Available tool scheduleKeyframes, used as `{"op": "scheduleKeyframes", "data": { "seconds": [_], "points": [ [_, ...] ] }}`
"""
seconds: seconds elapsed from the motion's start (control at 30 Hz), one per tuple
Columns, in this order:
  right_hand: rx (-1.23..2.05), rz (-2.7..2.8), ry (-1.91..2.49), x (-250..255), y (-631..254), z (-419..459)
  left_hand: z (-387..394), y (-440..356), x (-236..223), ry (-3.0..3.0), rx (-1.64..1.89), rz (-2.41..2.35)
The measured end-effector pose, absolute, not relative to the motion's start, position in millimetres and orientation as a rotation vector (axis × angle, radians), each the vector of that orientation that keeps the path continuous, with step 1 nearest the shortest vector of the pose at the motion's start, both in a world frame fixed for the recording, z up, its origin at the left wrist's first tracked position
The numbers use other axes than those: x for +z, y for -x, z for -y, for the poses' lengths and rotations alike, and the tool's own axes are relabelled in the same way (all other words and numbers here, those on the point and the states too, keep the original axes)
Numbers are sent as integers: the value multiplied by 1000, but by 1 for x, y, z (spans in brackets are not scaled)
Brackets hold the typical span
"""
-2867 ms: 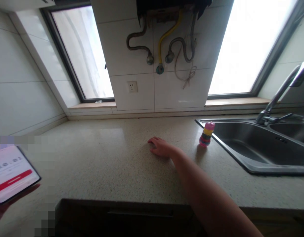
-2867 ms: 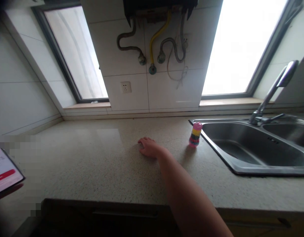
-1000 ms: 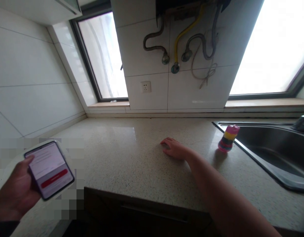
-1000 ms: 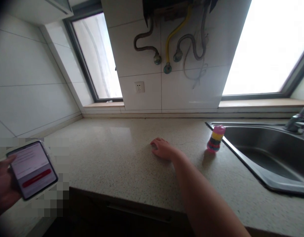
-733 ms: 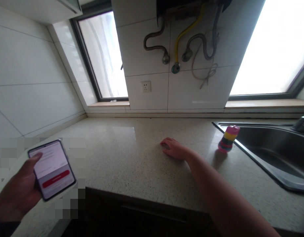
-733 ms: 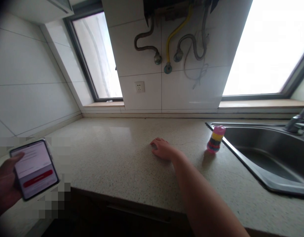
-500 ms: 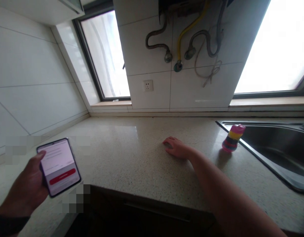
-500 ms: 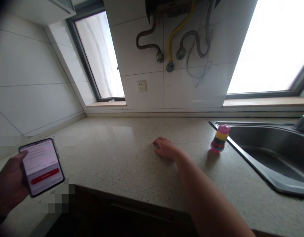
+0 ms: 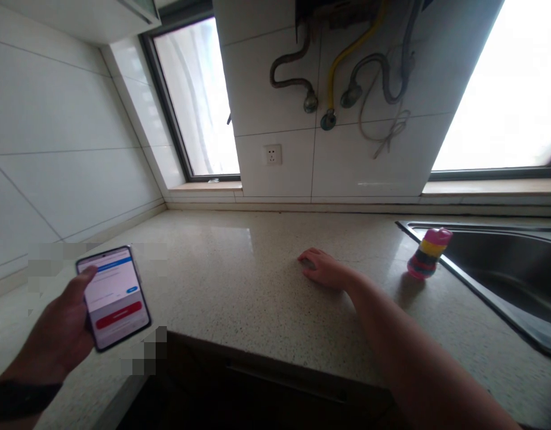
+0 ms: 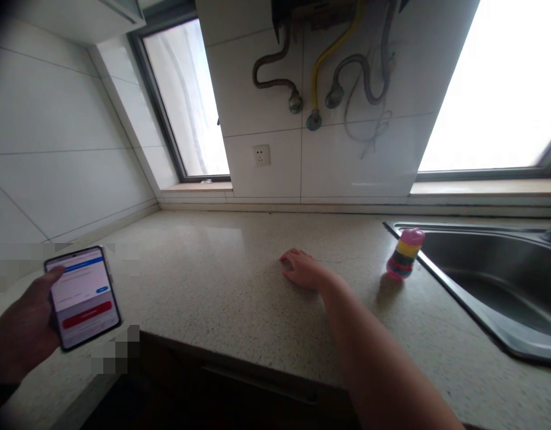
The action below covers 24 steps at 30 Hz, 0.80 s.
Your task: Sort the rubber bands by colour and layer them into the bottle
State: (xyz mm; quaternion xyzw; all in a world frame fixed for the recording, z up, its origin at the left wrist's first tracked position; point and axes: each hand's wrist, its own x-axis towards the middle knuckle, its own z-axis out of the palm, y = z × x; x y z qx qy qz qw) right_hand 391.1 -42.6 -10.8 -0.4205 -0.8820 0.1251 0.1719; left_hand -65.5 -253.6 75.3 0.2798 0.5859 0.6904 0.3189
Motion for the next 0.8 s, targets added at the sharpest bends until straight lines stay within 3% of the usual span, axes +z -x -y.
{"op": "scheduleKeyframes", "data": {
  "seconds": [0.33,0.8],
  "points": [
    [352,2505,1196,-11,-391,43,254,73,67,-805,1554,-1670],
    [362,2512,1220,-6,-390,46,247,90,54,-776,1670,-1553]
  ]
}}
